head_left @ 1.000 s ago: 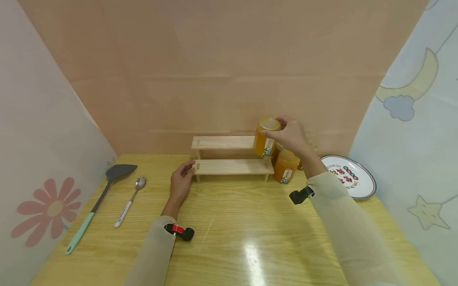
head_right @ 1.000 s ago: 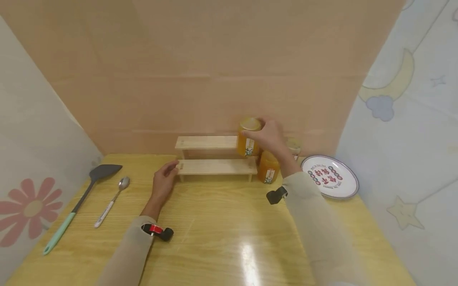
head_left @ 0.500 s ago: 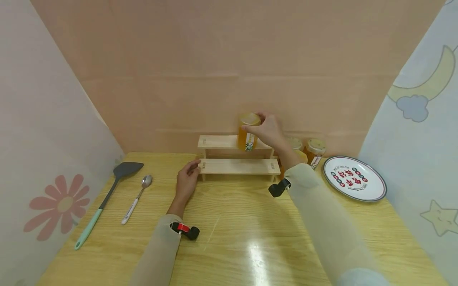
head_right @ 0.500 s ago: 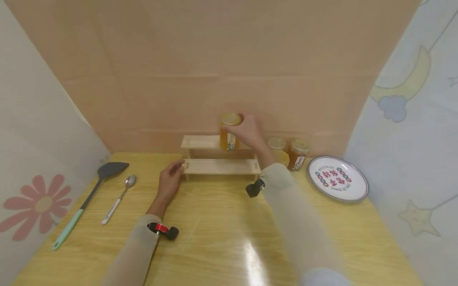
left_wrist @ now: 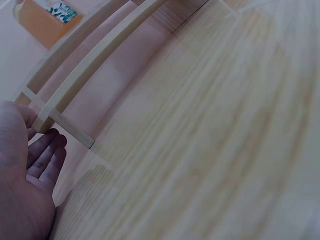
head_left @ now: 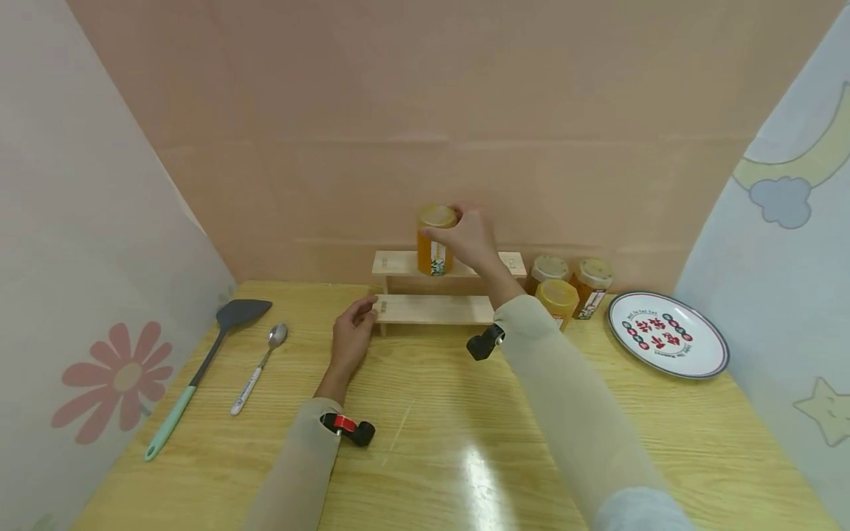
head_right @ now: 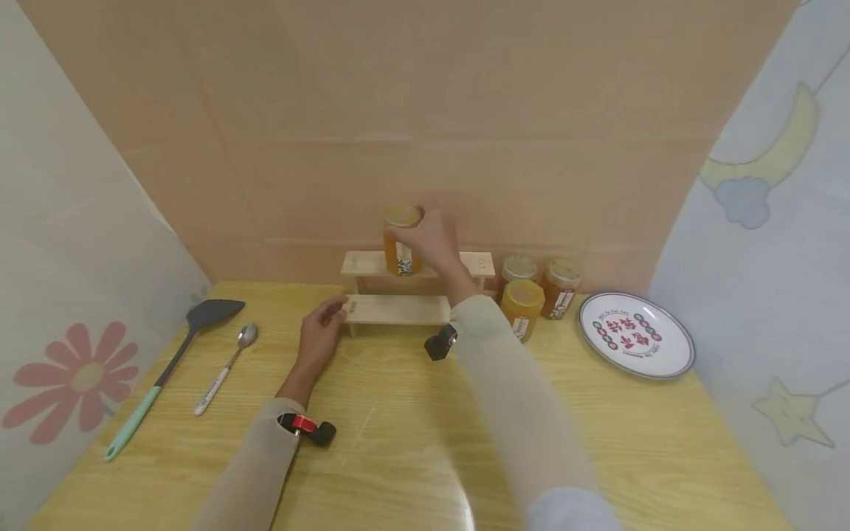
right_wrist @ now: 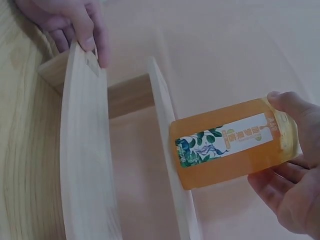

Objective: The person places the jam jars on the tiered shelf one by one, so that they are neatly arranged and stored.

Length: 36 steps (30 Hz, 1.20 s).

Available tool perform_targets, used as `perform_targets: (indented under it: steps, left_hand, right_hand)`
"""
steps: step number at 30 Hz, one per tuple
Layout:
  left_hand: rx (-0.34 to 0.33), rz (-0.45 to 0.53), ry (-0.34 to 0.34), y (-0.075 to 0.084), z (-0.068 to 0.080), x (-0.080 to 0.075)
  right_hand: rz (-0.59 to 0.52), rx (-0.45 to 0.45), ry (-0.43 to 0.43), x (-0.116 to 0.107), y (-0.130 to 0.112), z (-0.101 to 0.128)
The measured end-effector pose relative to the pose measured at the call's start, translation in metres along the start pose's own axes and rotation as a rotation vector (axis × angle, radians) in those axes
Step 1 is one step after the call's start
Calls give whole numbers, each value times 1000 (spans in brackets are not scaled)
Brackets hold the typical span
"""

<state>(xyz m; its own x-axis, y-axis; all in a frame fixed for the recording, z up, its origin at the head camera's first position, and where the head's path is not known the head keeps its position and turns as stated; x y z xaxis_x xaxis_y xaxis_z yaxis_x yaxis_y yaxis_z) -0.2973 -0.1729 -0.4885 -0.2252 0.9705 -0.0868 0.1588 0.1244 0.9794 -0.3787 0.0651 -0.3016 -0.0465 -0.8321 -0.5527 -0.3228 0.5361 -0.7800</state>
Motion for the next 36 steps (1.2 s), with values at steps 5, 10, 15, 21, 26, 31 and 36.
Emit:
perform_targets:
  steps: [5, 10, 15, 21, 26, 31, 36]
  left_hand:
    - [3, -3, 0, 2, 1, 3]
    - [-5, -10, -16, 3, 1, 6]
    - [-3, -4, -20, 1, 1, 6]
    - [7, -10, -20, 2, 0, 4]
    - [8, -10, -25, 1, -1, 3]
    - [-4, 2, -26, -1, -2, 3]
    - [3, -8, -17, 0, -2, 3]
  right_hand:
    - [13, -3, 28, 7, -4, 1]
    - [-26, 27, -8, 3, -1, 8]
    - [-116, 42, -76, -2, 9, 11]
    - [-201, 45, -92, -5, 17, 11]
    - [-209, 28, -60, 1, 19, 8]
    - [-208, 0, -30, 7, 19, 7]
    - [-226, -7, -23, 13, 16, 6]
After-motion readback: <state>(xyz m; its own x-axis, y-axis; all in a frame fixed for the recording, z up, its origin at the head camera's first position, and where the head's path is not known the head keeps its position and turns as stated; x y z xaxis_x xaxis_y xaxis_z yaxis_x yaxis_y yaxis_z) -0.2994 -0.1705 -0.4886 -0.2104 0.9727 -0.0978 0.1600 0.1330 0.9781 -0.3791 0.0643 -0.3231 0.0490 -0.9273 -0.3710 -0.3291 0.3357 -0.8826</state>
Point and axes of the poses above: each hand's wrist, its own z-axis away from the middle knuckle, its own x-axis out of the palm, y = z × x, the point moved 3 cm from there along -z, towards the middle knuckle, and after that the axes turned 5 degrees about z, right-handed, at the moved point
